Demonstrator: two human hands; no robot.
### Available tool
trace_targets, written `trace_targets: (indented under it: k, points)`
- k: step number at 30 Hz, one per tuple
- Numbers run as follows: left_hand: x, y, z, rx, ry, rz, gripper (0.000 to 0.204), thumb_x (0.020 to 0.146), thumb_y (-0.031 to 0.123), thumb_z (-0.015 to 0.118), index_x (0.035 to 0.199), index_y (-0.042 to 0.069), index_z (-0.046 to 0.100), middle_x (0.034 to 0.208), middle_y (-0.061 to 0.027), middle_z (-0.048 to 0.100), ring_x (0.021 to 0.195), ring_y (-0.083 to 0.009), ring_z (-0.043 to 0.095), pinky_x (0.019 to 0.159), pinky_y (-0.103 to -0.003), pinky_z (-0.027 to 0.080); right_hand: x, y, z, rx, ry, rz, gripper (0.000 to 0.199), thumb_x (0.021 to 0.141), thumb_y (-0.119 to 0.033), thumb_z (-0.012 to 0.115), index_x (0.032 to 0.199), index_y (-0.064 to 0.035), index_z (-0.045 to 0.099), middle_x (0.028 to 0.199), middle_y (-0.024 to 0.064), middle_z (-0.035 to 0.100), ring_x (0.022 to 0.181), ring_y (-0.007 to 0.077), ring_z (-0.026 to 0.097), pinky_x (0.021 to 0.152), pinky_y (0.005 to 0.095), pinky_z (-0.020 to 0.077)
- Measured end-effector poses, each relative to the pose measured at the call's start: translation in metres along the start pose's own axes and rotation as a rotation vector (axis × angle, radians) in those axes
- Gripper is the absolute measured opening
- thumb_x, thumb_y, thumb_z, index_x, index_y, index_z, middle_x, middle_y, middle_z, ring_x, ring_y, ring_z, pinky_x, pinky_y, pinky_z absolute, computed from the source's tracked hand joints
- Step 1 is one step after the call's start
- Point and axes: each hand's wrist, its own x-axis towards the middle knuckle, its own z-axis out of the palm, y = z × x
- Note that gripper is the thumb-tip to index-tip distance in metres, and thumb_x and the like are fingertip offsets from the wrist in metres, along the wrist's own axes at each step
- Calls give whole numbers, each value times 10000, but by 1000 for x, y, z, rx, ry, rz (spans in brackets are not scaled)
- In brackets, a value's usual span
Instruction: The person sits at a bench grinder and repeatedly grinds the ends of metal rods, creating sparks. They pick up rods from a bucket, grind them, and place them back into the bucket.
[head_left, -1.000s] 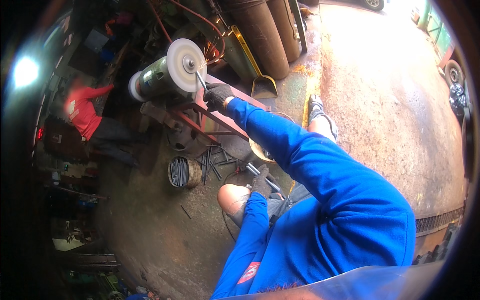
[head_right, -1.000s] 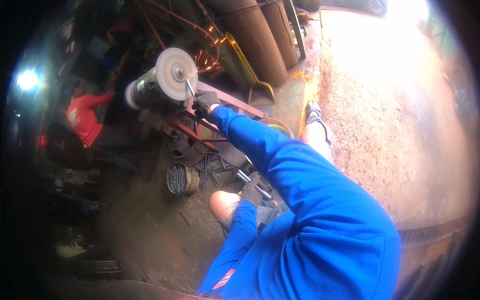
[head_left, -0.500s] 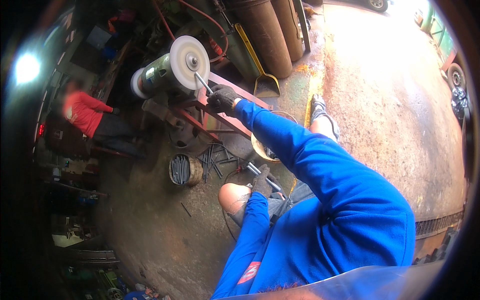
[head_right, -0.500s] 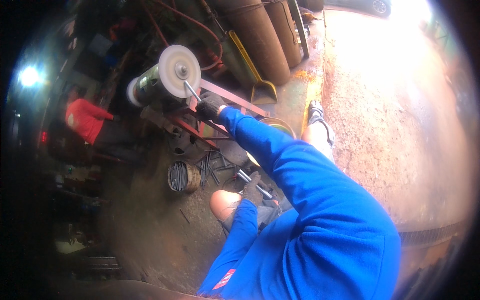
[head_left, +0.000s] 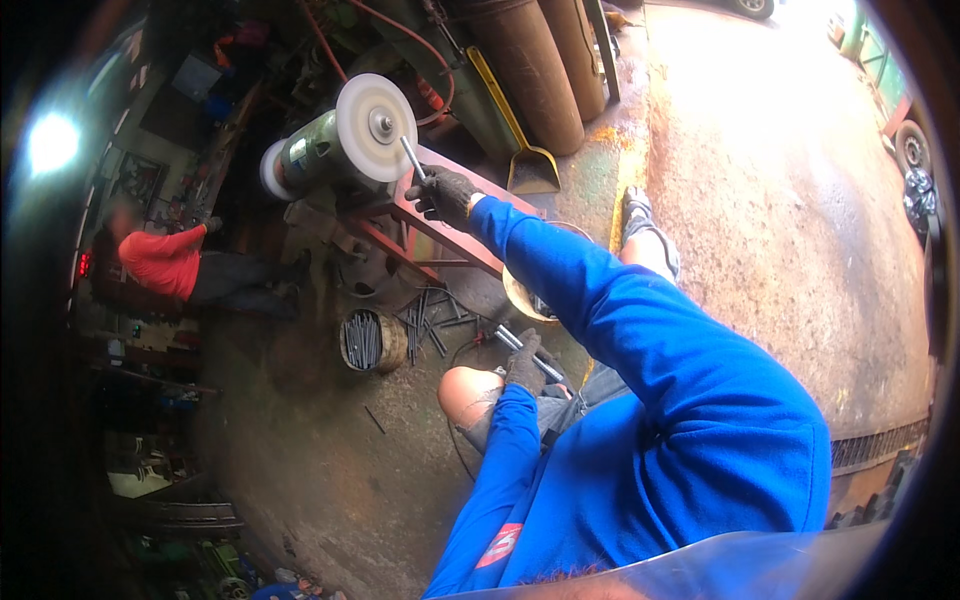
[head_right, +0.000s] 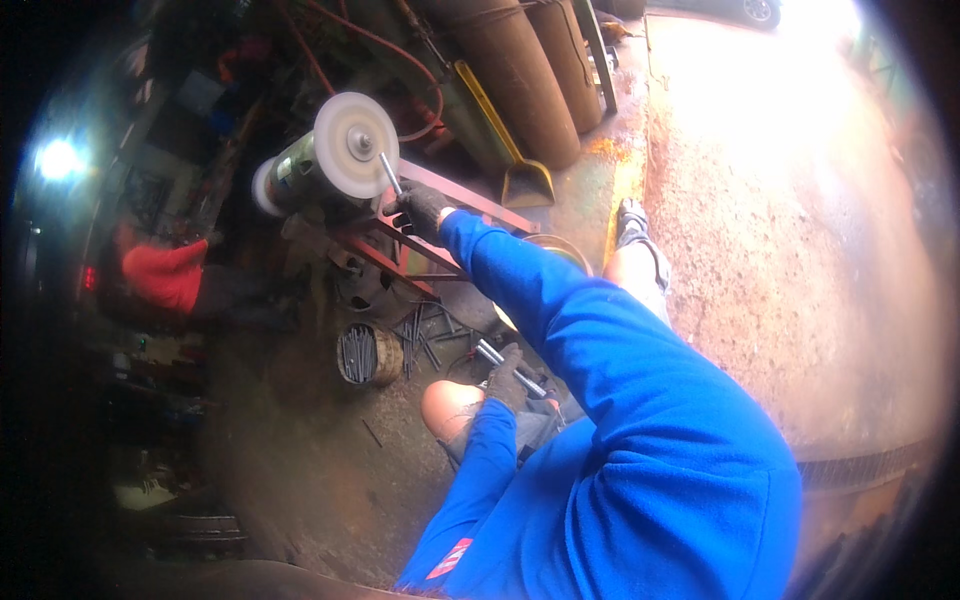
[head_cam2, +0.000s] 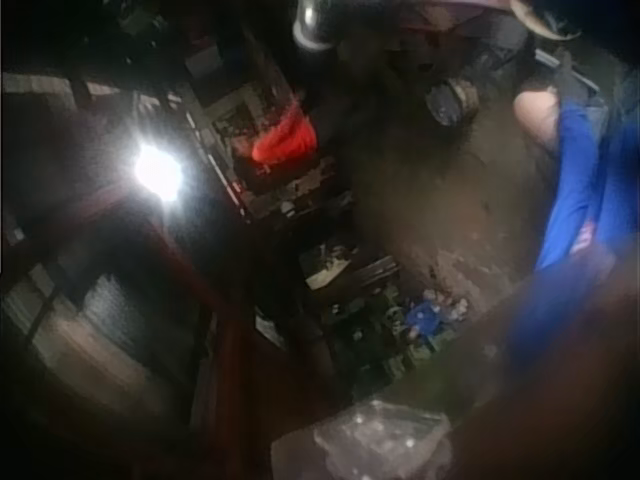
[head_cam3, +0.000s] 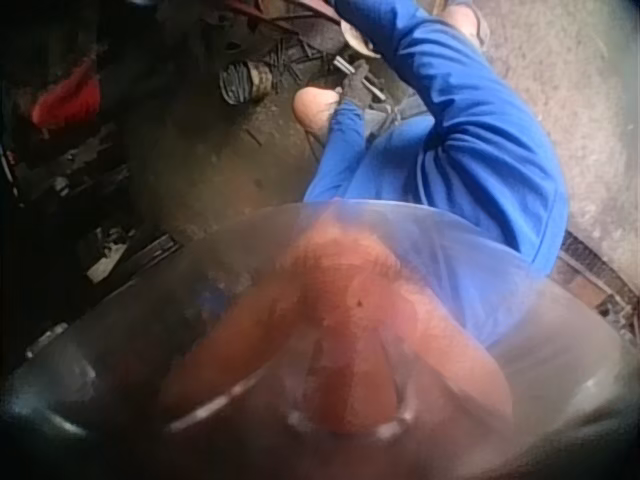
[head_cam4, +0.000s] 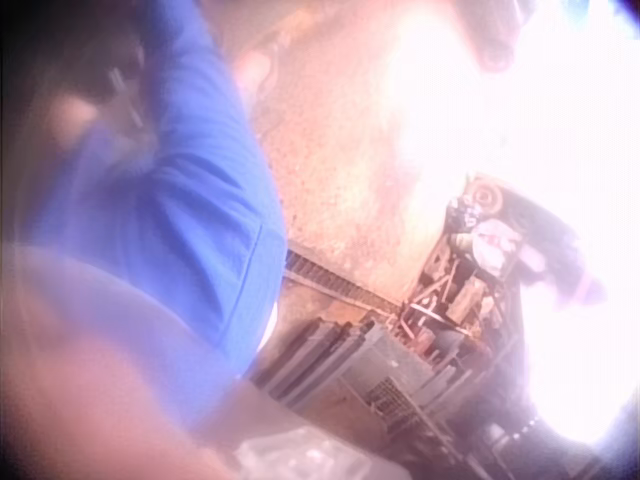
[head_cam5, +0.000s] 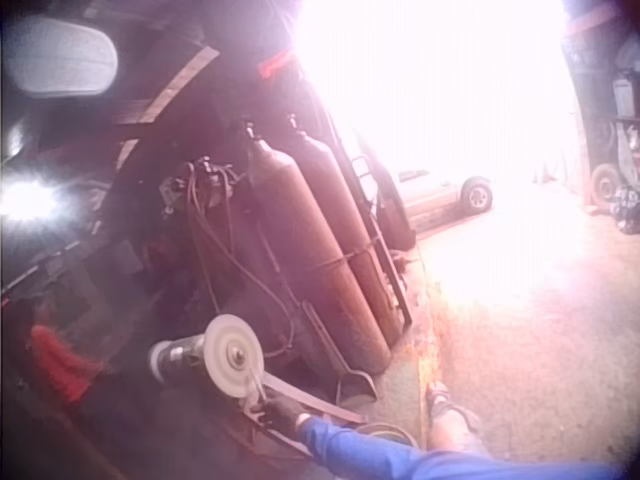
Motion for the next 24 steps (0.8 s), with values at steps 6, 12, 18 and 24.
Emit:
trace_targets:
  k: [6, 12, 18, 24]
  points:
    - [-5, 4, 6, 34, 0, 14, 461, 916, 264, 631, 1323, 103, 486, 695, -75, 592, 620, -209, 569, 624, -366, 505, 6, 6, -13, -590, -1, -336, 299, 757, -31, 700, 1035, -110, 622, 889, 61, 642, 818, 215, 638, 656, 338, 511]
    - [-9, 1, -13, -72, 74, 24, 407, 908, 208, 642, 1281, 103, 514, 677, -64, 557, 596, -197, 548, 651, -403, 548, 22, 41, -19, -1289, -75, -757, 438, 612, 145, 666, 982, -86, 702, 909, 153, 671, 849, 325, 663, 701, 433, 516]
    - [-2, 2, 10, -60, 4, -2, 331, 909, 171, 635, 1228, 115, 561, 691, -48, 538, 596, -170, 544, 692, -419, 585, 39, 35, -81, -299, 70, -318, 162, 865, -194, 602, 1006, -120, 630, 754, 37, 553, 686, 208, 562, 615, 379, 454]
    - [10, -9, -6, -47, 8, 15, 327, 916, 198, 620, 1225, 113, 559, 707, -53, 557, 606, -180, 554, 671, -392, 555, -26, 0, -60, 57, 222, -114, 270, 971, -287, 547, 1187, -127, 528, 785, 37, 596, 652, 185, 539, 593, 350, 440]
